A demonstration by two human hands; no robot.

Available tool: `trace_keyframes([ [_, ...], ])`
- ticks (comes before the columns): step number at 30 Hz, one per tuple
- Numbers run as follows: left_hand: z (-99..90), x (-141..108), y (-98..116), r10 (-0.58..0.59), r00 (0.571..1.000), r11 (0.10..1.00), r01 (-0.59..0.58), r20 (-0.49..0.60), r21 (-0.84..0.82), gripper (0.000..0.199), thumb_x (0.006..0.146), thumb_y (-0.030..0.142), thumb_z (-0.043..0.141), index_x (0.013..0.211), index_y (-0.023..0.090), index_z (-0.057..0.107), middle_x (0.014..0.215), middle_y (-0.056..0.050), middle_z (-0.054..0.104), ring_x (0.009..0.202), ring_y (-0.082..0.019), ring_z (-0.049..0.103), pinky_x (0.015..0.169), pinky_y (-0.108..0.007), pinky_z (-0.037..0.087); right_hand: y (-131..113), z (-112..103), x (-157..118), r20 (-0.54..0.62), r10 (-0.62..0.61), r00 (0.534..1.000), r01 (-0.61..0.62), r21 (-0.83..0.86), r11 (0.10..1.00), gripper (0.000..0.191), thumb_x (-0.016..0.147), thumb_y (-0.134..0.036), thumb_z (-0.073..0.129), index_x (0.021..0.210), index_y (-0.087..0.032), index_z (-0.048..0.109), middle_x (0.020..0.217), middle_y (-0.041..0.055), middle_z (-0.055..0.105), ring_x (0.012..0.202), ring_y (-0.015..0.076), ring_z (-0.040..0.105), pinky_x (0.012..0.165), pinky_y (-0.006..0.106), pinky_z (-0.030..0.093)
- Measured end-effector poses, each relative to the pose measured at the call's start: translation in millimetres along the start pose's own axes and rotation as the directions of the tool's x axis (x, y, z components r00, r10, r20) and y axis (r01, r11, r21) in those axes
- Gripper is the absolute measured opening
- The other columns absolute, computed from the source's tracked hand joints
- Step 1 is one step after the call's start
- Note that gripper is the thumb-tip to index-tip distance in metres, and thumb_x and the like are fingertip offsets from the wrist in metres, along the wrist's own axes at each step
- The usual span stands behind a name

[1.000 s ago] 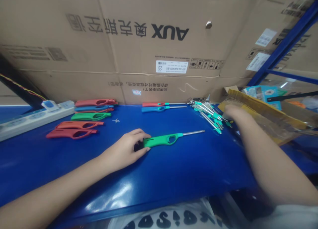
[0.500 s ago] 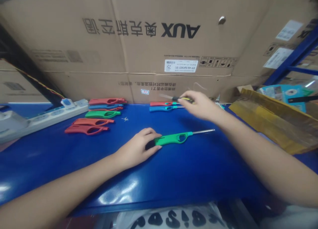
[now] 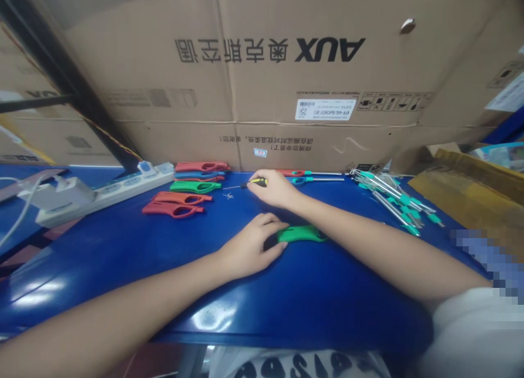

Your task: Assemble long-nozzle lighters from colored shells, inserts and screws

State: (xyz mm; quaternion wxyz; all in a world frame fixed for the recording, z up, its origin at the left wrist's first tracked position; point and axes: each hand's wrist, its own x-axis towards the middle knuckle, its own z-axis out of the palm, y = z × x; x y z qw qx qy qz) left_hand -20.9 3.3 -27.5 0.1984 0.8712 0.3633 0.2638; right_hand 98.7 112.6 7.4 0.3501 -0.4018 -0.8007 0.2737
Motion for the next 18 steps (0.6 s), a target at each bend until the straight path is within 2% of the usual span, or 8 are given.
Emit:
trace_keyframes([
  [5, 1.4, 0, -2, 0.006, 1.000, 1.000, -0.005, 0.004, -0.015, 0.037, 0.096, 0.026, 0.059, 0.130, 0.012, 0.064, 0.117, -0.012, 0.063, 0.110, -0.024, 0.061, 0.103, -0.039, 0.050, 3, 10, 3, 0.020, 0.014, 1.000, -0.014, -0.004, 1.000, 0.009, 0.080, -0.023, 0.065, 0.079, -0.017, 0.071, 0.077, 0.0022, 0.073, 0.072, 0.0158, 0.064, 0.068, 0.027, 0.045],
  [10, 0.9, 0, -1, -0.007, 1.000, 1.000, 0.007, 0.011, -0.002, 0.037, 0.096, 0.026, 0.060, 0.130, 0.012, 0.064, 0.117, -0.013, 0.063, 0.110, -0.025, 0.061, 0.103, -0.040, 0.050, 4, 10, 5, 0.010, 0.055, 0.998, -0.055, 0.049, 0.997, 0.010, 0.079, -0.022, 0.064, 0.078, -0.016, 0.071, 0.077, 0.0019, 0.072, 0.071, 0.0155, 0.063, 0.069, 0.027, 0.046],
  [14, 0.7, 1, -1, -0.017, 1.000, 1.000, 0.017, 0.011, -0.006, 0.038, 0.096, 0.026, 0.060, 0.131, 0.013, 0.064, 0.117, -0.013, 0.063, 0.110, -0.025, 0.060, 0.103, -0.041, 0.050, -2, 1, 2, -0.029, 0.109, 0.994, -0.104, 0.138, 0.985, 0.011, 0.078, -0.022, 0.062, 0.076, -0.016, 0.070, 0.073, 0.0007, 0.069, 0.068, 0.0146, 0.060, 0.065, 0.027, 0.045],
  [18, 1.8, 2, -4, -0.010, 1.000, 1.000, 0.010, 0.014, -0.011, 0.037, 0.097, 0.027, 0.059, 0.132, 0.014, 0.065, 0.117, -0.012, 0.064, 0.109, -0.025, 0.060, 0.103, -0.043, 0.049, -11, -20, -15, -0.137, 0.153, 0.979, -0.118, 0.240, 0.964, 0.013, 0.081, -0.028, 0.061, 0.084, -0.017, 0.068, 0.077, -0.0004, 0.066, 0.066, 0.0116, 0.055, 0.064, 0.026, 0.044],
])
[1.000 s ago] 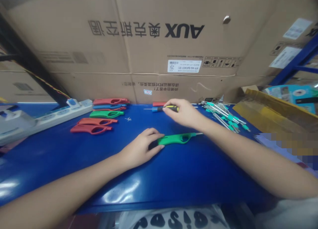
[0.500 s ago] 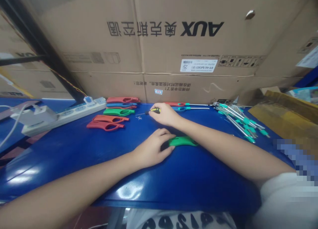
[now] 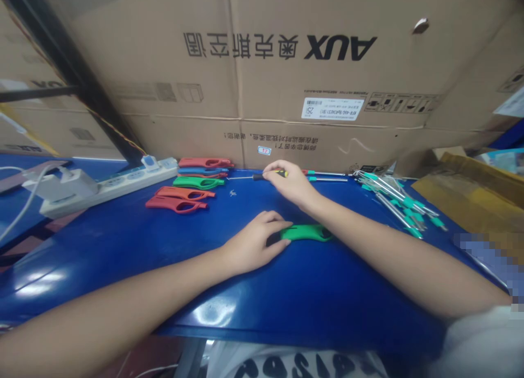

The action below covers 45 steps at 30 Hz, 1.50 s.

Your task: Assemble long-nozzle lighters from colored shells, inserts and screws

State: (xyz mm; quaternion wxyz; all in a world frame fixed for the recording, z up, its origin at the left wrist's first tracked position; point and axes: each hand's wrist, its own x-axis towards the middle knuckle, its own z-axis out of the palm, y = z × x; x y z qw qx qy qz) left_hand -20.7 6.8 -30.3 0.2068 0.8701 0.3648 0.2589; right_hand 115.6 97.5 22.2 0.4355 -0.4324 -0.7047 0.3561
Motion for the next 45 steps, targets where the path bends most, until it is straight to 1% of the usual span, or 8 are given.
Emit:
trace_keyframes([
  [2, 0.7, 0, -1, 0.018, 1.000, 1.000, -0.018, -0.003, -0.007, 0.038, 0.098, 0.029, 0.060, 0.133, 0.016, 0.065, 0.118, -0.012, 0.064, 0.111, -0.025, 0.059, 0.104, -0.043, 0.048, -4, -14, -12, -0.039, 0.066, 0.997, -0.058, 0.168, 0.984, 0.015, 0.079, -0.031, 0.065, 0.085, -0.017, 0.067, 0.059, -0.0057, 0.053, 0.051, 0.0083, 0.042, 0.051, 0.023, 0.035],
  [5, 1.0, 0, -1, 0.048, 0.999, 0.999, -0.048, 0.002, -0.018, 0.040, 0.097, 0.033, 0.062, 0.134, 0.020, 0.064, 0.121, -0.011, 0.063, 0.113, -0.025, 0.058, 0.105, -0.042, 0.047, -7, -38, -33, -0.019, 0.186, 0.982, -0.155, 0.480, 0.863, 0.019, 0.077, -0.034, 0.072, 0.082, -0.018, 0.064, 0.048, -0.0120, 0.031, 0.042, 0.0054, 0.024, 0.041, 0.021, 0.018],
  [9, -0.3, -1, 1, 0.081, 0.995, 0.997, -0.081, 0.056, 0.000, 0.045, 0.097, 0.035, 0.062, 0.141, 0.027, 0.059, 0.128, -0.011, 0.060, 0.119, -0.027, 0.054, 0.107, -0.046, 0.045, -5, -64, -59, -0.052, 0.286, 0.957, -0.190, 0.633, 0.751, 0.030, 0.073, -0.039, 0.080, 0.074, -0.018, 0.058, 0.048, -0.0121, 0.029, 0.040, 0.0043, 0.025, 0.039, 0.020, 0.018],
  [12, -1.4, -1, 3, 0.080, 0.994, 0.997, -0.080, 0.071, 0.002, 0.047, 0.095, 0.036, 0.063, 0.141, 0.026, 0.059, 0.131, -0.011, 0.059, 0.119, -0.027, 0.054, 0.107, -0.047, 0.044, 0, -76, -74, -0.078, 0.351, 0.933, -0.219, 0.652, 0.726, 0.033, 0.074, -0.044, 0.078, 0.073, -0.018, 0.057, 0.050, -0.0095, 0.037, 0.039, 0.0047, 0.031, 0.038, 0.019, 0.022],
  [16, -5.2, 0, 10, 0.055, 0.998, 0.994, -0.056, -0.015, -0.096, 0.043, 0.091, 0.033, 0.069, 0.133, 0.022, 0.065, 0.122, -0.010, 0.066, 0.111, -0.025, 0.059, 0.102, -0.042, 0.047, 9, -81, -84, -0.127, 0.393, 0.911, -0.230, 0.636, 0.737, 0.035, 0.075, -0.046, 0.077, 0.069, -0.018, 0.056, 0.048, -0.0092, 0.037, 0.037, 0.0047, 0.033, 0.038, 0.019, 0.024],
  [24, -10.2, -2, 24, -0.039, 0.987, 0.961, -0.005, -0.153, -0.275, 0.016, 0.091, 0.026, 0.067, 0.099, 0.018, 0.078, 0.091, -0.007, 0.076, 0.078, -0.017, 0.063, 0.072, -0.029, 0.049, 9, -79, -90, -0.110, 0.320, 0.941, -0.191, 0.607, 0.771, 0.028, 0.082, -0.040, 0.070, 0.070, -0.017, 0.059, 0.048, -0.0080, 0.038, 0.038, 0.0052, 0.034, 0.040, 0.021, 0.023],
  [34, -7.8, -1, 26, -0.099, 0.995, 0.889, 0.077, -0.026, -0.451, 0.016, 0.092, 0.028, 0.069, 0.086, 0.018, 0.080, 0.086, -0.006, 0.074, 0.076, -0.015, 0.065, 0.070, -0.026, 0.049, 3, -78, -94, -0.100, 0.308, 0.946, -0.189, 0.601, 0.777, 0.030, 0.081, -0.043, 0.071, 0.069, -0.018, 0.060, 0.048, -0.0070, 0.039, 0.038, 0.0061, 0.036, 0.040, 0.022, 0.024],
  [45, -10.0, 0, 31, -0.266, 0.963, 0.661, 0.207, 0.033, -0.722, 0.023, 0.093, 0.036, 0.069, 0.081, 0.017, 0.076, 0.085, -0.004, 0.072, 0.076, -0.014, 0.061, 0.078, -0.028, 0.049, 3, -82, -93, -0.117, 0.347, 0.930, -0.171, 0.700, 0.694, 0.028, 0.083, -0.043, 0.070, 0.070, -0.020, 0.059, 0.050, -0.0076, 0.039, 0.037, 0.0061, 0.035, 0.038, 0.022, 0.030],
])
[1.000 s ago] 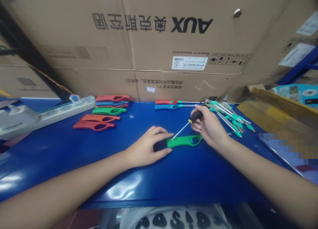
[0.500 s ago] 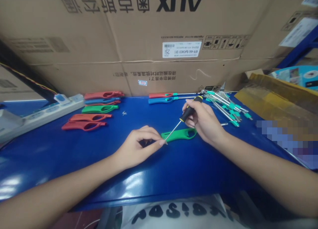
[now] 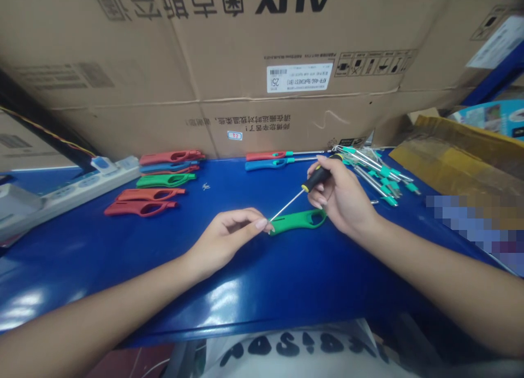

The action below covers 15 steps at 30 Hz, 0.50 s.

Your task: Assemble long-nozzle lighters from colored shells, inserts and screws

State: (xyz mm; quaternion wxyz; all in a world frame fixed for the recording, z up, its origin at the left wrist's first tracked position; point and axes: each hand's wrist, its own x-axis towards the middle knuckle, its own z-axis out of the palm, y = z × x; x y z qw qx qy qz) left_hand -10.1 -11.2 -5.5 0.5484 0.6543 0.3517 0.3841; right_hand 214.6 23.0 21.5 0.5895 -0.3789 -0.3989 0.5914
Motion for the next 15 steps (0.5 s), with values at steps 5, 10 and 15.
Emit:
trace_keyframes([
  [5, 0.6, -0.8, -2.6, -0.015, 1.000, 0.999, 0.014, -0.022, -0.036, 0.024, 0.092, 0.037, 0.069, 0.082, 0.017, 0.077, 0.085, -0.004, 0.071, 0.072, -0.013, 0.057, 0.074, -0.027, 0.046, 0.7, 0.2, -0.2, 0.002, 0.009, 1.000, -0.009, 0.000, 1.000, 0.032, 0.082, -0.046, 0.072, 0.070, -0.019, 0.059, 0.050, -0.0076, 0.040, 0.037, 0.0058, 0.036, 0.038, 0.022, 0.031],
  [10, 0.1, -1.5, -5.7, -0.019, 1.000, 0.999, 0.018, -0.021, -0.051, 0.024, 0.093, 0.038, 0.069, 0.083, 0.018, 0.076, 0.085, -0.003, 0.070, 0.068, -0.012, 0.052, 0.071, -0.027, 0.042, 1.5, 0.9, -0.6, 0.010, 0.012, 1.000, -0.012, -0.021, 1.000, 0.035, 0.081, -0.051, 0.073, 0.071, -0.020, 0.059, 0.051, -0.0081, 0.039, 0.036, 0.0059, 0.035, 0.038, 0.023, 0.032],
  [15, -0.4, -1.4, -7.7, -0.033, 0.999, 0.996, 0.031, -0.026, -0.081, 0.021, 0.093, 0.036, 0.068, 0.085, 0.019, 0.078, 0.085, -0.002, 0.069, 0.067, -0.011, 0.048, 0.068, -0.026, 0.039, 1.6, 0.5, 0.0, 0.001, 0.015, 1.000, -0.015, -0.014, 1.000, 0.034, 0.083, -0.049, 0.071, 0.072, -0.020, 0.059, 0.051, -0.0081, 0.039, 0.036, 0.0056, 0.035, 0.039, 0.022, 0.034],
])
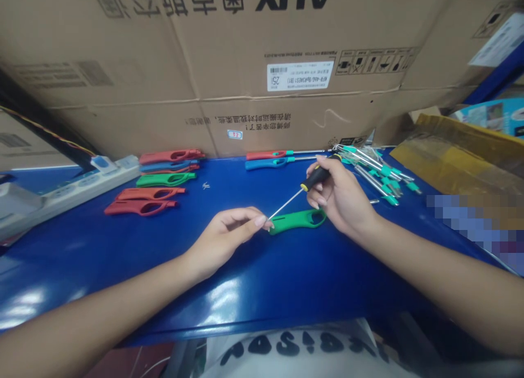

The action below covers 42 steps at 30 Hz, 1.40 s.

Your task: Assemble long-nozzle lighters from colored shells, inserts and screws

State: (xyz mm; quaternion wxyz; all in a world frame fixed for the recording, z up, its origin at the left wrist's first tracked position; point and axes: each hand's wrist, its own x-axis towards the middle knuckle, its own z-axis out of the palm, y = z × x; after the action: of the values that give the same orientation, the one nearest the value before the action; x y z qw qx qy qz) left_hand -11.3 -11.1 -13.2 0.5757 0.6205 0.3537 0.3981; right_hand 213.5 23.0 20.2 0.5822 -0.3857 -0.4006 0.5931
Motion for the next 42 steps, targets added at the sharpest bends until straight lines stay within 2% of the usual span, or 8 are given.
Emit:
trace_keyframes([
  [5, -0.9, 0.1, -1.6, -0.019, 1.000, 0.999, 0.019, 0.008, -0.028, 0.020, 0.093, 0.036, 0.070, 0.085, 0.019, 0.078, 0.084, -0.001, 0.067, 0.067, -0.010, 0.045, 0.066, -0.025, 0.036, -0.1, -0.3, 0.3, -0.001, 0.001, 1.000, -0.001, 0.025, 1.000, 0.029, 0.084, -0.044, 0.070, 0.071, -0.019, 0.060, 0.051, -0.0074, 0.041, 0.036, 0.0057, 0.035, 0.039, 0.022, 0.034],
  [19, -1.5, -0.7, -2.0, -0.032, 0.999, 0.998, 0.032, 0.001, -0.055, 0.021, 0.093, 0.039, 0.070, 0.088, 0.020, 0.078, 0.086, -0.002, 0.067, 0.066, -0.010, 0.043, 0.064, -0.025, 0.032, 1.0, -0.8, 0.3, 0.003, 0.057, 0.998, -0.057, 0.046, 0.997, 0.036, 0.076, -0.049, 0.080, 0.074, -0.018, 0.062, 0.050, -0.0080, 0.043, 0.036, 0.0052, 0.036, 0.037, 0.021, 0.033],
  [34, -2.9, -1.0, -4.0, -0.075, 0.997, 0.995, 0.073, -0.021, -0.073, 0.022, 0.092, 0.042, 0.071, 0.089, 0.022, 0.079, 0.089, -0.002, 0.068, 0.065, -0.009, 0.042, 0.061, -0.025, 0.031, 2.2, -1.1, 0.0, 0.006, 0.022, 1.000, -0.023, 0.067, 0.998, 0.039, 0.073, -0.050, 0.083, 0.074, -0.016, 0.063, 0.050, -0.0075, 0.045, 0.036, 0.0052, 0.037, 0.037, 0.020, 0.035],
  [42, -2.4, -0.3, -3.4, -0.084, 0.995, 0.994, 0.081, -0.046, -0.074, 0.023, 0.090, 0.043, 0.072, 0.088, 0.021, 0.079, 0.088, -0.002, 0.069, 0.064, -0.009, 0.042, 0.060, -0.025, 0.032, 2.2, -1.0, -0.8, 0.010, -0.066, 0.998, 0.066, 0.004, 0.998, 0.041, 0.074, -0.053, 0.082, 0.074, -0.017, 0.063, 0.051, -0.0078, 0.044, 0.037, 0.0050, 0.037, 0.038, 0.021, 0.036],
])
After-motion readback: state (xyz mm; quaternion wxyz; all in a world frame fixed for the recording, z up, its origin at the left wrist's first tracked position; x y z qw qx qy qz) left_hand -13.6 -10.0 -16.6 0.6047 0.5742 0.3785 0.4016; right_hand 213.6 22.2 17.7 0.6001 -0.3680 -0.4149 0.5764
